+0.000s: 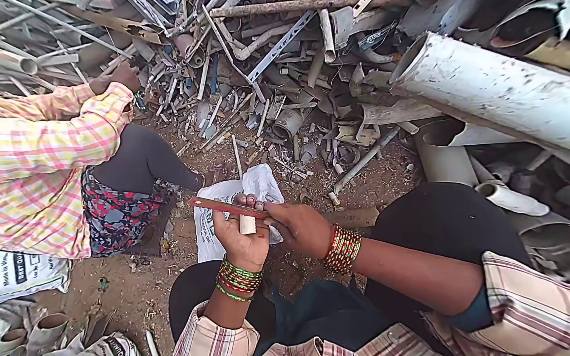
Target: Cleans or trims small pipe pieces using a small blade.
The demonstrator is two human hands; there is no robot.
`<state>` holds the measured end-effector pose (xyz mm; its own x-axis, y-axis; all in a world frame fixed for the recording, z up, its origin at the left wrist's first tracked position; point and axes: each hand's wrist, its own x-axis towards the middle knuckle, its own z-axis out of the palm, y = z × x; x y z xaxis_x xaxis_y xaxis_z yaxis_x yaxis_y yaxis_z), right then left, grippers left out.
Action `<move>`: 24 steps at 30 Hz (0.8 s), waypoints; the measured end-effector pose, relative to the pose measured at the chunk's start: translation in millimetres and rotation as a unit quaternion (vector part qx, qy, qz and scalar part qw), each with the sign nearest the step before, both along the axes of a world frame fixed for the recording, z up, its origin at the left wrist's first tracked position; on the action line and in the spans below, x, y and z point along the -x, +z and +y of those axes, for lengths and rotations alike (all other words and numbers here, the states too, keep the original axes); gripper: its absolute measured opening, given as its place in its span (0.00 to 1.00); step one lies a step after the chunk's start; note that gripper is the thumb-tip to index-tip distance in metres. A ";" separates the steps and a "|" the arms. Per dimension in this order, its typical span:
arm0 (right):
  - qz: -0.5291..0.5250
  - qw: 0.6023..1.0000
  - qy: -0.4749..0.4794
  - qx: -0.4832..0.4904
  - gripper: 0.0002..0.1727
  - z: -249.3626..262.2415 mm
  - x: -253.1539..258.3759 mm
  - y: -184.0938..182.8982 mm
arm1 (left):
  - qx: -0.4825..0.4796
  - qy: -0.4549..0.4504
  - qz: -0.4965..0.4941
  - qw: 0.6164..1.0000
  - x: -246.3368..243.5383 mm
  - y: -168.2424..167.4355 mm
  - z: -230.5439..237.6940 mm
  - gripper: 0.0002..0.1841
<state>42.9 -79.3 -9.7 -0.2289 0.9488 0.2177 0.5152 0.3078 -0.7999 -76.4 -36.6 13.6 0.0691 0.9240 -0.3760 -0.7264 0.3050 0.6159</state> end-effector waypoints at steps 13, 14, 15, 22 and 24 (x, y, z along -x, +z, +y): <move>0.017 0.998 -0.054 -0.012 0.17 -2.1 2.2 -7.3 | 0.013 0.001 0.017 1.000 -7.9 2.6 -4.0 0.33; 0.019 0.999 -0.034 -0.005 0.17 -2.9 1.5 -6.4 | 0.010 0.000 0.007 1.000 -6.1 0.4 -2.7 0.34; 0.021 1.000 -0.010 -0.003 0.17 -3.8 0.7 -5.3 | 0.003 -0.008 -0.008 1.000 -3.5 -1.3 -1.1 0.36; 0.009 0.992 -0.075 -0.099 0.13 3.7 -3.1 -12.7 | -0.006 -0.038 -0.020 0.999 -4.5 4.0 -2.1 0.35; 0.010 0.990 -0.095 -0.102 0.13 3.5 -1.2 -14.9 | 0.007 -0.028 -0.011 1.000 -7.3 5.7 -3.9 0.34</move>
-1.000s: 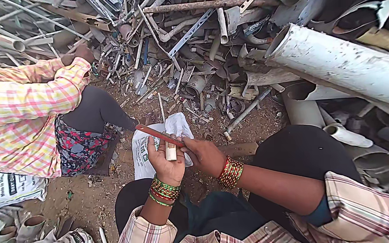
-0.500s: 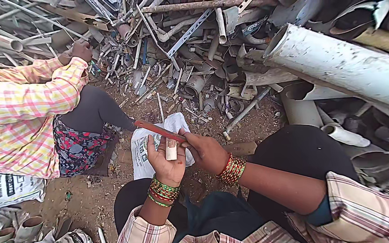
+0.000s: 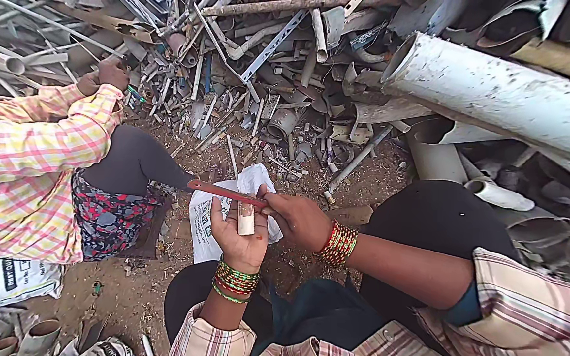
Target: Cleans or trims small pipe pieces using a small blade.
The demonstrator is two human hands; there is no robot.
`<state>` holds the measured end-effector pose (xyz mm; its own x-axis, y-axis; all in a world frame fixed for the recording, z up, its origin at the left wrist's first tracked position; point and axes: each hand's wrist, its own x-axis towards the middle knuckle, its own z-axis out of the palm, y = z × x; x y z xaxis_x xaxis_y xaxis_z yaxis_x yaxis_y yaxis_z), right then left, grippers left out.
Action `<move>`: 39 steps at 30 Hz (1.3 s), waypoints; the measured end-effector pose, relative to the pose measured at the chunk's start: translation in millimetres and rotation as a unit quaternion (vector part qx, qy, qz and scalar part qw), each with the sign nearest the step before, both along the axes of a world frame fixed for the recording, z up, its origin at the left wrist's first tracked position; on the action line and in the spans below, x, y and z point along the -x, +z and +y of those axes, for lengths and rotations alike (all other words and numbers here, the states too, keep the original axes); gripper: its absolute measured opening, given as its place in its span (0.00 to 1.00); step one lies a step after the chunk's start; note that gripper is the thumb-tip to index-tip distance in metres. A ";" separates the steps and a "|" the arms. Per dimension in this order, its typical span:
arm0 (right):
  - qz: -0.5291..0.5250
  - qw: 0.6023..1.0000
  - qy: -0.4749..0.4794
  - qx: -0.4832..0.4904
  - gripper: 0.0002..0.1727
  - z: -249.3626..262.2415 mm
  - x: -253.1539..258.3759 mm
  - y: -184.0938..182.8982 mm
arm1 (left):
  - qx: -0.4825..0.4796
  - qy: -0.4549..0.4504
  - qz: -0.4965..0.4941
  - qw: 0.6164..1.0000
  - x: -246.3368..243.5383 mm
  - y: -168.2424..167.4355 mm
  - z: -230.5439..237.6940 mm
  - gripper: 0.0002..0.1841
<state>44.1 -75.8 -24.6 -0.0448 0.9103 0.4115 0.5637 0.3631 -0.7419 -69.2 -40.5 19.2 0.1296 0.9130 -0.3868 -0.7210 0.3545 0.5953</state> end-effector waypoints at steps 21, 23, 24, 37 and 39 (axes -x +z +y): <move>-0.017 0.997 0.016 0.069 0.18 -2.9 4.2 5.8 | 0.010 0.009 0.022 1.000 3.3 -2.6 -0.2 0.32; -0.013 0.999 0.003 0.043 0.17 -4.9 8.8 1.7 | 0.010 0.018 0.023 1.000 2.7 -2.9 -1.4 0.32; -0.014 0.999 0.019 0.049 0.16 -7.7 10.9 3.6 | 0.001 0.016 0.020 1.000 4.6 -3.6 -0.3 0.35; -0.019 0.998 0.056 0.005 0.13 -13.8 20.0 -4.1 | -0.004 0.005 -0.008 1.000 14.1 -6.3 2.7 0.39; -0.020 0.997 0.068 -0.006 0.12 -12.9 19.3 -4.9 | -0.013 -0.010 -0.020 1.000 16.3 -6.9 4.5 0.40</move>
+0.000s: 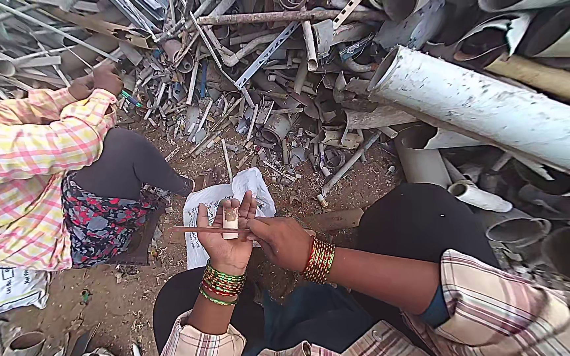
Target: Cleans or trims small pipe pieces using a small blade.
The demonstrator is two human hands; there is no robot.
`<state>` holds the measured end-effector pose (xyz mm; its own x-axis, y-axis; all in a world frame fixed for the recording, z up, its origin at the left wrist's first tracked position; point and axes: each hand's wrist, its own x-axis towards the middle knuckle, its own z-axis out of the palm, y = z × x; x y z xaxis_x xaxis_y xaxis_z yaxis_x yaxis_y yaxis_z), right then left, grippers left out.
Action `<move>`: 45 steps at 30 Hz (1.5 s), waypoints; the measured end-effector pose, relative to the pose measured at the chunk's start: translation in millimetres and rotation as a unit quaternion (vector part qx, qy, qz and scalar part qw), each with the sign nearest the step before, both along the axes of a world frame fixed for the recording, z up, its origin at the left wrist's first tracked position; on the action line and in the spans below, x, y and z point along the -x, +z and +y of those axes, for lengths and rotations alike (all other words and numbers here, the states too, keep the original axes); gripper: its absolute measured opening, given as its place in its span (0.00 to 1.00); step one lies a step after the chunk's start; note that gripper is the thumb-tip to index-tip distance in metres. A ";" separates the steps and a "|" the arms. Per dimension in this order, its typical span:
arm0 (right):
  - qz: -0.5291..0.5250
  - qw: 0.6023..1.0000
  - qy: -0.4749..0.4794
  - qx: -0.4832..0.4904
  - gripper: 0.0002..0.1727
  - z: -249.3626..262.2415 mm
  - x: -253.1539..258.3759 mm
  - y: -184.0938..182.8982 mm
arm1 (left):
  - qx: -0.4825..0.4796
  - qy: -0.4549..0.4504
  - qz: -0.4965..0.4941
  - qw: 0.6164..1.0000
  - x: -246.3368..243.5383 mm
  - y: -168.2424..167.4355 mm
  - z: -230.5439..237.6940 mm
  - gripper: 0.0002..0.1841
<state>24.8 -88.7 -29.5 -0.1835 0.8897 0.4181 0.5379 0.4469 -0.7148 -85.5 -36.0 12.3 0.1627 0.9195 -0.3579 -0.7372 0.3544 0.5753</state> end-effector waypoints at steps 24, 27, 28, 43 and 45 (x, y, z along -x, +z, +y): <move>-0.004 0.994 -0.067 -0.089 0.09 8.7 -2.3 -10.7 | 0.011 0.002 -0.027 1.000 -1.5 -3.6 -4.3 0.40; 0.000 0.994 -0.087 -0.064 0.09 14.2 -6.2 -10.6 | 0.033 0.013 -0.027 0.999 -4.2 -2.5 -4.0 0.37; 0.009 0.995 -0.091 -0.036 0.10 13.2 -6.3 -8.0 | 0.037 0.015 -0.022 0.999 -5.9 -1.0 -4.9 0.35; 0.033 0.997 -0.047 -0.051 0.11 2.9 5.4 -12.7 | 0.020 0.014 -0.020 0.999 -1.1 -1.3 -3.4 0.38; 0.031 0.998 -0.039 -0.044 0.11 3.0 4.5 -11.8 | 0.021 0.011 -0.022 0.999 -0.2 -1.7 -2.1 0.40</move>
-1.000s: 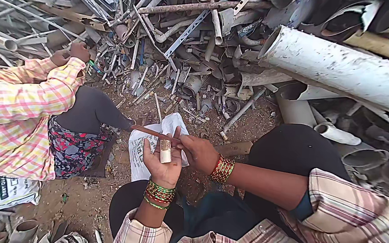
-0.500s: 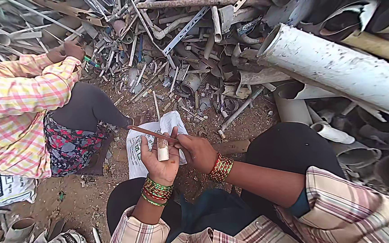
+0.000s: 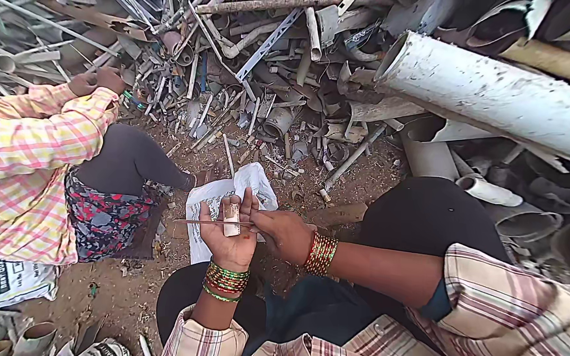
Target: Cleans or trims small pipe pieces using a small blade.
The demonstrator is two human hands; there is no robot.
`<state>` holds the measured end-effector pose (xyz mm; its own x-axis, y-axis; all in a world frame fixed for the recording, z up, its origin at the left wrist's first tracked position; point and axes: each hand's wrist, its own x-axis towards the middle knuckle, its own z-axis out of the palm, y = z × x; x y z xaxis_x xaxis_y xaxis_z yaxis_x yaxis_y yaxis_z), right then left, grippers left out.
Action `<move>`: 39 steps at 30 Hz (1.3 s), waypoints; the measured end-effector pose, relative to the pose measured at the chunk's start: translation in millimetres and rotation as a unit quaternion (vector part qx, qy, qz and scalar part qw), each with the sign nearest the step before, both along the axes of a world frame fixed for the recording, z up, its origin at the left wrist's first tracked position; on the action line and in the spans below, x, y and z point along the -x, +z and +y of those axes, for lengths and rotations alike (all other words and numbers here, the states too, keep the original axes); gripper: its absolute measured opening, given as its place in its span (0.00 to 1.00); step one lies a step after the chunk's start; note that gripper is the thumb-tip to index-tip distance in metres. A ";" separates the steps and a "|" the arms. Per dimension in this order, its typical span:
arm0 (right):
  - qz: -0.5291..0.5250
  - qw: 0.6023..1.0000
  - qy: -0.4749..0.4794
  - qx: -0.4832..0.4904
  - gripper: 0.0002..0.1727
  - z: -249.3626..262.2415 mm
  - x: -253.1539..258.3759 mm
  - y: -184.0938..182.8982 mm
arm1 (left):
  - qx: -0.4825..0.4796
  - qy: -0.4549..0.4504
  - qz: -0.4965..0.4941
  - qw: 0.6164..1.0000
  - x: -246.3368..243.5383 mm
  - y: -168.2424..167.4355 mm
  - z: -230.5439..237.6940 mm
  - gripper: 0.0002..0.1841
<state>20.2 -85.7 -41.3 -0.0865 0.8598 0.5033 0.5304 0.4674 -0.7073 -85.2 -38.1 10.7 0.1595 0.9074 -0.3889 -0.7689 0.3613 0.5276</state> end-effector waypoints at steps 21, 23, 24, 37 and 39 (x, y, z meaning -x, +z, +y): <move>-0.006 1.000 -0.005 -0.009 0.11 4.3 -2.7 -3.9 | -0.017 -0.007 0.006 1.000 4.3 -3.0 0.9 0.40; 0.013 0.999 -0.043 0.007 0.09 9.3 -5.2 -7.4 | -0.003 0.000 -0.001 1.000 -0.6 -2.7 -4.3 0.36; 0.017 0.998 -0.054 -0.002 0.09 9.5 -4.0 -9.3 | 0.000 0.006 -0.001 1.000 -2.1 -2.4 -6.0 0.35; -0.005 0.997 -0.072 -0.032 0.08 13.3 -7.8 -6.2 | -0.088 -0.024 -0.030 0.995 -1.8 -9.0 -5.8 0.25; -0.003 0.998 -0.069 -0.013 0.10 9.3 -6.0 -3.6 | -0.082 -0.019 -0.027 0.996 -3.8 -6.1 -6.7 0.24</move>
